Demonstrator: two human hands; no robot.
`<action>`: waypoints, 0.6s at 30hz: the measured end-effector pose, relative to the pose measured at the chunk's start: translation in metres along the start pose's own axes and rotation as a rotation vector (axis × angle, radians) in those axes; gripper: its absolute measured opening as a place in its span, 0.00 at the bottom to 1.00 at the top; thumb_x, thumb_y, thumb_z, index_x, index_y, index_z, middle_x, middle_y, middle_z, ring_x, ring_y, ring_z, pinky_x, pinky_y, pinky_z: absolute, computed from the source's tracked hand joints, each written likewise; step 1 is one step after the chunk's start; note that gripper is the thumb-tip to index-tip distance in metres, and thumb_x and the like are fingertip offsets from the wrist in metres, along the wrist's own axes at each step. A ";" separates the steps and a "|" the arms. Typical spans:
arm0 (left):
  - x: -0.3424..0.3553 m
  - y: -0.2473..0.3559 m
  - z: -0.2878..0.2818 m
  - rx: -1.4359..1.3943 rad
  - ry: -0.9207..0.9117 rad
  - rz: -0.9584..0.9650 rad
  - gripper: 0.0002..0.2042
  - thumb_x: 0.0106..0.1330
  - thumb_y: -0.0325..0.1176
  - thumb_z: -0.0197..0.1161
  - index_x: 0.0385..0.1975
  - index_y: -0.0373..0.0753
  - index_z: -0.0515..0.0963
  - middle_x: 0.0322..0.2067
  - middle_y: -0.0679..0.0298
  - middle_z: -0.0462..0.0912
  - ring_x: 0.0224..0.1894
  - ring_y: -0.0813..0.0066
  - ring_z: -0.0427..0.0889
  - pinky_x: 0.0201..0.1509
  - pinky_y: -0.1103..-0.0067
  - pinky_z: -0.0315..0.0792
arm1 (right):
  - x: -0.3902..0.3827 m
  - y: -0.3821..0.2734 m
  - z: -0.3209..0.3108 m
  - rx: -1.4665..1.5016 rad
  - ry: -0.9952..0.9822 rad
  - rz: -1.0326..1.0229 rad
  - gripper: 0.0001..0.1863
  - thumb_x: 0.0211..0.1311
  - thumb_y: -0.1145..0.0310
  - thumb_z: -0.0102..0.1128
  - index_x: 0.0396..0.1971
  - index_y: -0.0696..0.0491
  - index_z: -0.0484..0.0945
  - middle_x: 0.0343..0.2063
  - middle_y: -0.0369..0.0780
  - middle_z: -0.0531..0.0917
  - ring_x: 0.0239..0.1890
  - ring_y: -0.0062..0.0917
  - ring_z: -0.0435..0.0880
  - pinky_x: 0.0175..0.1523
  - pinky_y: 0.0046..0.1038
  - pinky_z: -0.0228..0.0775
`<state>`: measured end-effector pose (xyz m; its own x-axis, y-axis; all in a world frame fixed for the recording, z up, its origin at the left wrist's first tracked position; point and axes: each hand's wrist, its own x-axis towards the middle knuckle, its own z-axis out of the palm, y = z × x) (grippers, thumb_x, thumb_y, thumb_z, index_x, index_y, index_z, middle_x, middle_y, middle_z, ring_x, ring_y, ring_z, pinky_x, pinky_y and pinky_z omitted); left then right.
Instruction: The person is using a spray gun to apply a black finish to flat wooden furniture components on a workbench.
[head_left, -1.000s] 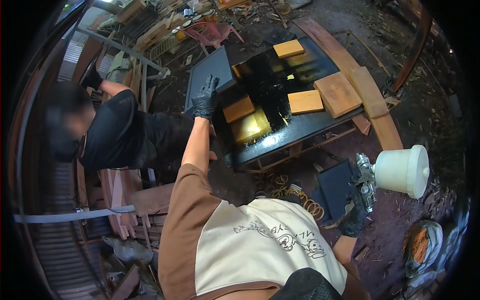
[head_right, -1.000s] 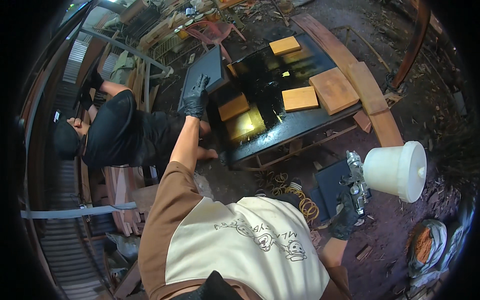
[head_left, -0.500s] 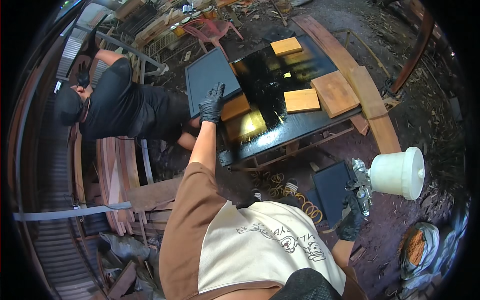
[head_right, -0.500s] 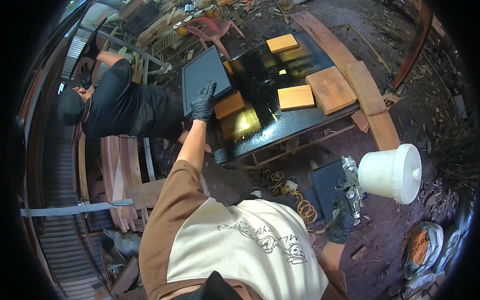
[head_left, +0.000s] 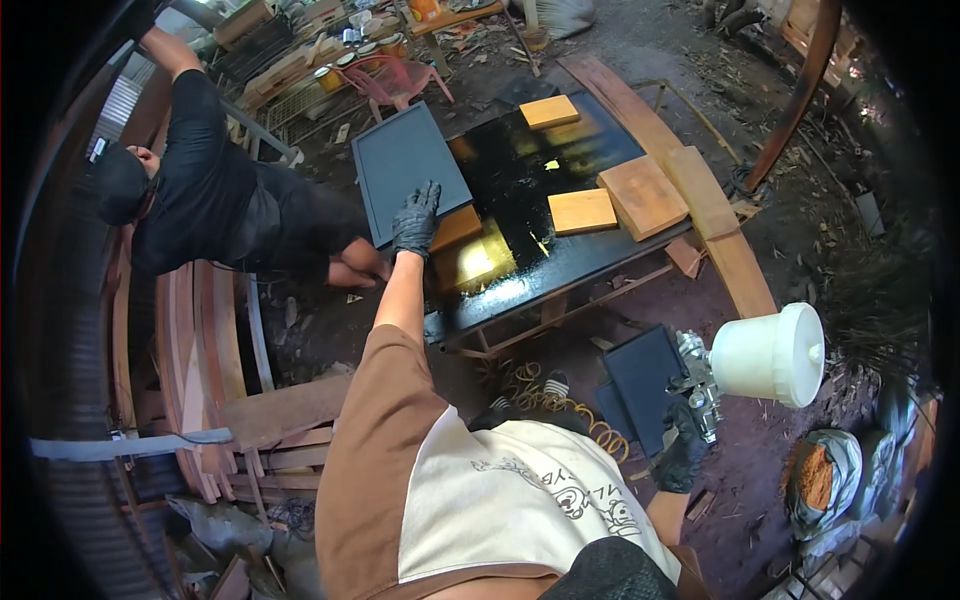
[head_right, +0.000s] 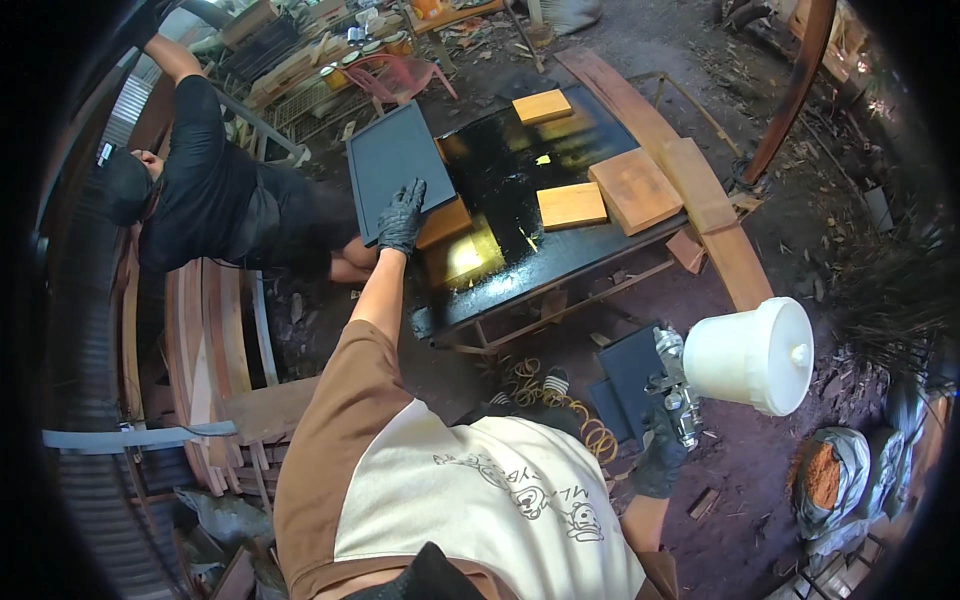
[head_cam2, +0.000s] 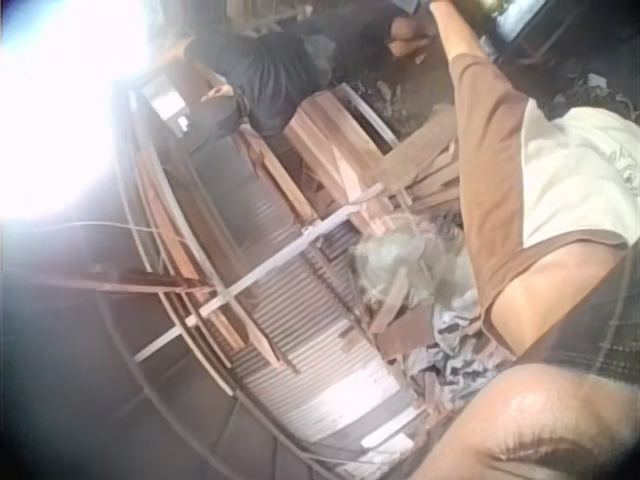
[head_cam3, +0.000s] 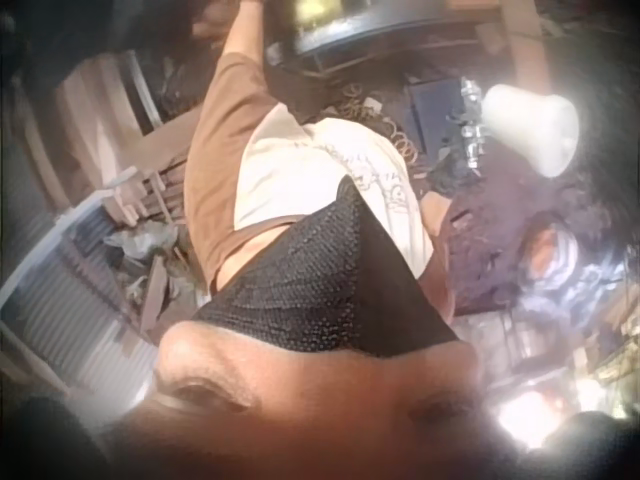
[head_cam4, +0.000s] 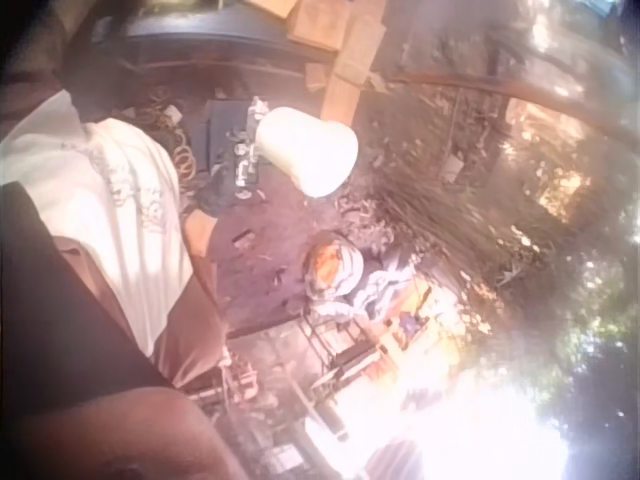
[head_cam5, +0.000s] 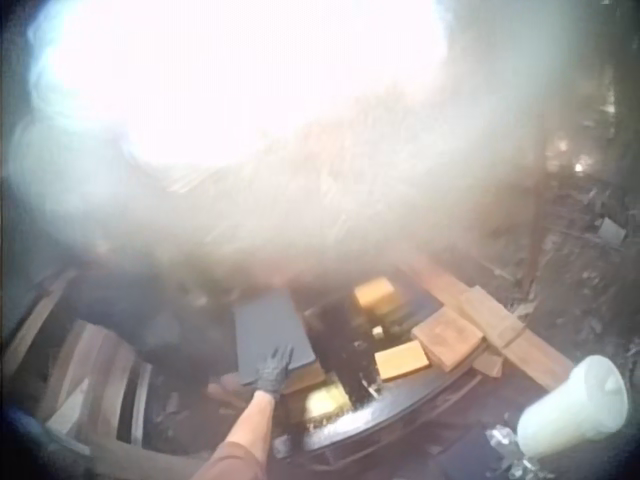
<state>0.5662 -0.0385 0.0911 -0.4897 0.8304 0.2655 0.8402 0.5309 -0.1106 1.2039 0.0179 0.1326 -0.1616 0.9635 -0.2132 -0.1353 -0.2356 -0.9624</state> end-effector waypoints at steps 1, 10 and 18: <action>-0.004 0.002 -0.006 -0.023 -0.020 -0.016 0.37 0.54 0.39 0.68 0.67 0.48 0.62 0.66 0.62 0.66 0.64 0.55 0.69 0.60 0.62 0.72 | -0.009 -0.010 0.012 -0.010 0.000 0.026 0.22 0.56 0.75 0.64 0.53 0.53 0.74 0.40 0.37 0.82 0.27 0.17 0.77 0.28 0.22 0.69; -0.116 0.068 -0.087 -0.560 0.509 0.264 0.33 0.55 0.41 0.71 0.62 0.42 0.70 0.59 0.57 0.74 0.58 0.57 0.76 0.61 0.65 0.71 | -0.070 -0.104 0.148 0.143 -0.237 0.049 0.23 0.57 0.78 0.61 0.54 0.52 0.74 0.45 0.39 0.83 0.36 0.15 0.77 0.35 0.20 0.69; -0.389 0.119 0.096 -1.326 -0.563 -0.274 0.27 0.68 0.53 0.54 0.55 0.37 0.76 0.51 0.53 0.81 0.52 0.57 0.80 0.57 0.70 0.72 | -0.123 -0.240 0.286 0.137 -0.622 -0.182 0.26 0.57 0.76 0.61 0.57 0.59 0.70 0.49 0.49 0.81 0.44 0.28 0.85 0.36 0.19 0.76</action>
<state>0.8345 -0.2819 -0.1169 -0.4285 0.8513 -0.3027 0.1498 0.3973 0.9054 0.9761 -0.0799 0.4378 -0.6535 0.7461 0.1276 -0.3305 -0.1295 -0.9349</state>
